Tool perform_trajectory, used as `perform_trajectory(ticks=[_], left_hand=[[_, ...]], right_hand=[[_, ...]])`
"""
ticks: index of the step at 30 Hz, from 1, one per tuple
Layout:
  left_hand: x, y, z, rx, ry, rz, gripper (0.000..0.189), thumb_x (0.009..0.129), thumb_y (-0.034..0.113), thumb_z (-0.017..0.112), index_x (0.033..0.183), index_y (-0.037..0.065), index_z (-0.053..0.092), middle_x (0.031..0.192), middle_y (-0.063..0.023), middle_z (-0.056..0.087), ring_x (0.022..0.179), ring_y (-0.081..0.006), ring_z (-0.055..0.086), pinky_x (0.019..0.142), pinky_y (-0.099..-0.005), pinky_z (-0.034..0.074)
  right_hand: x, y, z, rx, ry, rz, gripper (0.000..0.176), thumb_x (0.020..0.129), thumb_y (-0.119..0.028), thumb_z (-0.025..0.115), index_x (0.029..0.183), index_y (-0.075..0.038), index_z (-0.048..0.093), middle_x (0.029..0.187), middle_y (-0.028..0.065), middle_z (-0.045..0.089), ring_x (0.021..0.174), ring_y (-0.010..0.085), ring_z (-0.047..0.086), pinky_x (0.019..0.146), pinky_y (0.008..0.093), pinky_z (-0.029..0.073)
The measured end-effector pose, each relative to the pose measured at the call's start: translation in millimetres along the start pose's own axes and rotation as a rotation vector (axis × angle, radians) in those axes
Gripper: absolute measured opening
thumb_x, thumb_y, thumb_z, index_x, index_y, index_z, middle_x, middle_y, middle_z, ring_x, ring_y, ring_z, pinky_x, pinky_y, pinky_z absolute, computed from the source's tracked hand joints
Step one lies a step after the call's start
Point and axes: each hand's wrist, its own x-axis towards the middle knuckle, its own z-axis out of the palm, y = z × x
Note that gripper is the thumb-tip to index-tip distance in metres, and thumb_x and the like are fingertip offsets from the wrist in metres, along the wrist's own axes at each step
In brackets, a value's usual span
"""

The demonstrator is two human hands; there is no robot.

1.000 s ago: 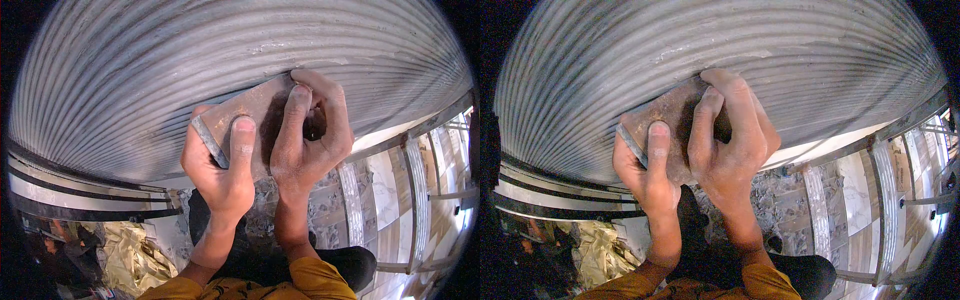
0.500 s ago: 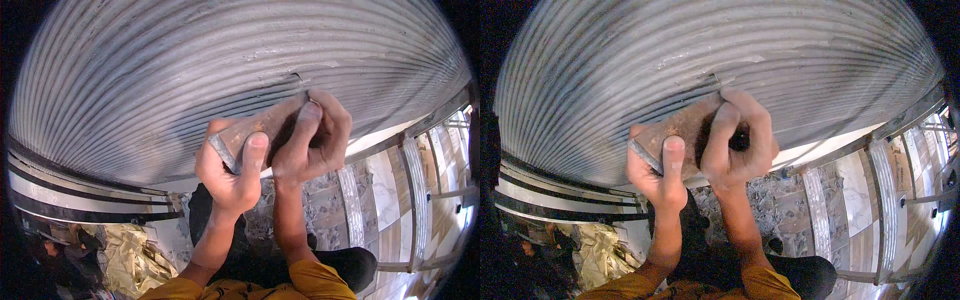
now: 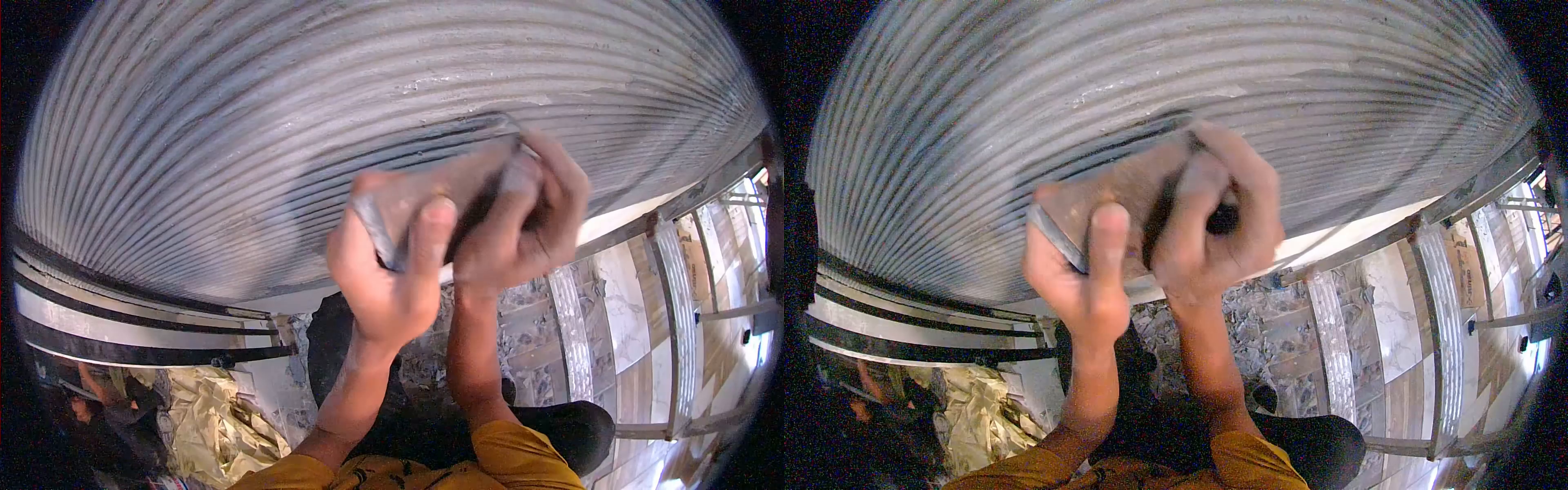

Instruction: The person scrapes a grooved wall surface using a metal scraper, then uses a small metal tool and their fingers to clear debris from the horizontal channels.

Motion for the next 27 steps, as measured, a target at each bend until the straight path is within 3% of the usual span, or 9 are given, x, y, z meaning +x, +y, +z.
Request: perform_trajectory(ticks=[2,6,9,12,14,18,20,23,27], left_hand=[[2,-2,-3,0.059,-0.178,0.247,0.014,0.085,0.006,0.068,0.095,-0.004,0.065,0.084,-0.0138,0.070,0.070,-0.0213,0.067,0.063,-0.0303,0.051],[-10,15,8,-0.198,-0.129,0.064,0.009,0.084,0.007,0.068,0.088,-0.002,0.070,0.084,-0.0144,0.070,0.070,-0.0237,0.068,0.061,-0.0310,0.052],[-10,4,-8,0.123,-0.119,0.159,0.017,0.086,0.009,0.068,0.095,-0.005,0.063,0.086,-0.0122,0.067,0.073,-0.0174,0.063,0.069,-0.0296,0.049],[-19,0,2,-0.116,0.174,-0.182,0.022,0.089,0.012,0.066,0.101,-0.005,0.059,0.091,-0.0078,0.063,0.081,-0.0114,0.056,0.076,-0.0282,0.046],[-22,-7,1,-0.171,0.231,-0.333,0.023,0.092,0.016,0.064,0.103,-0.003,0.057,0.095,-0.0042,0.059,0.087,-0.0087,0.051,0.080,-0.0265,0.043],[-24,-14,3,-0.177,0.239,-0.335,0.023,0.092,0.018,0.065,0.100,-0.002,0.057,0.094,-0.0043,0.059,0.085,-0.0088,0.052,0.079,-0.0256,0.043],[-25,-15,2,-0.220,0.220,-0.326,0.023,0.092,0.018,0.065,0.100,-0.002,0.057,0.093,-0.0037,0.059,0.085,-0.0086,0.052,0.078,-0.0252,0.043],[-26,-13,0,-0.224,0.173,-0.363,0.032,0.093,0.017,0.062,0.116,-0.004,0.055,0.112,-0.0117,0.061,0.100,-0.0179,0.059,0.090,-0.0347,0.048],[-23,-10,2,-0.211,0.176,-0.364,0.032,0.093,0.018,0.063,0.116,-0.004,0.055,0.112,-0.0113,0.062,0.099,-0.0174,0.058,0.089,-0.0340,0.047]], right_hand=[[-5,-2,-12,0.187,0.298,0.000,0.020,0.087,0.003,0.052,0.105,0.007,0.060,0.083,0.0113,0.063,0.070,0.0141,0.057,0.065,0.0234,0.046],[-7,5,-16,0.287,0.591,-0.141,0.018,0.084,0.004,0.054,0.102,0.008,0.057,0.076,0.0097,0.057,0.065,0.0133,0.050,0.062,0.0230,0.044],[-5,-19,-15,0.258,0.186,0.221,0.013,0.087,0.003,0.059,0.100,0.002,0.059,0.074,0.0039,0.055,0.063,0.0089,0.050,0.060,0.0206,0.041],[6,-18,-10,0.019,-0.051,0.062,0.008,0.091,-0.001,0.058,0.099,0.001,0.060,0.072,0.0000,0.057,0.062,0.0037,0.051,0.057,0.0168,0.039],[8,-26,-8,0.069,-0.198,0.370,0.004,0.088,-0.001,0.064,0.090,0.002,0.063,0.077,0.0008,0.061,0.067,0.0049,0.055,0.063,0.0173,0.043],[11,-17,-6,0.032,-0.164,0.196,0.004,0.086,-0.003,0.066,0.090,-0.001,0.066,0.063,0.0017,0.062,0.053,0.0022,0.051,0.048,0.0203,0.039],[15,-21,-7,0.059,-0.208,0.284,0.006,0.087,-0.001,0.066,0.091,0.003,0.066,0.077,0.0011,0.063,0.070,0.0049,0.056,0.065,0.0172,0.043],[19,-23,-8,0.059,-0.234,0.281,0.007,0.086,-0.001,0.066,0.091,0.003,0.066,0.077,0.0013,0.063,0.069,0.0050,0.056,0.065,0.0173,0.044],[18,-23,-7,0.047,-0.239,0.284,0.007,0.086,-0.001,0.066,0.092,0.003,0.066,0.077,0.0012,0.063,0.069,0.0049,0.056,0.064,0.0176,0.044]])
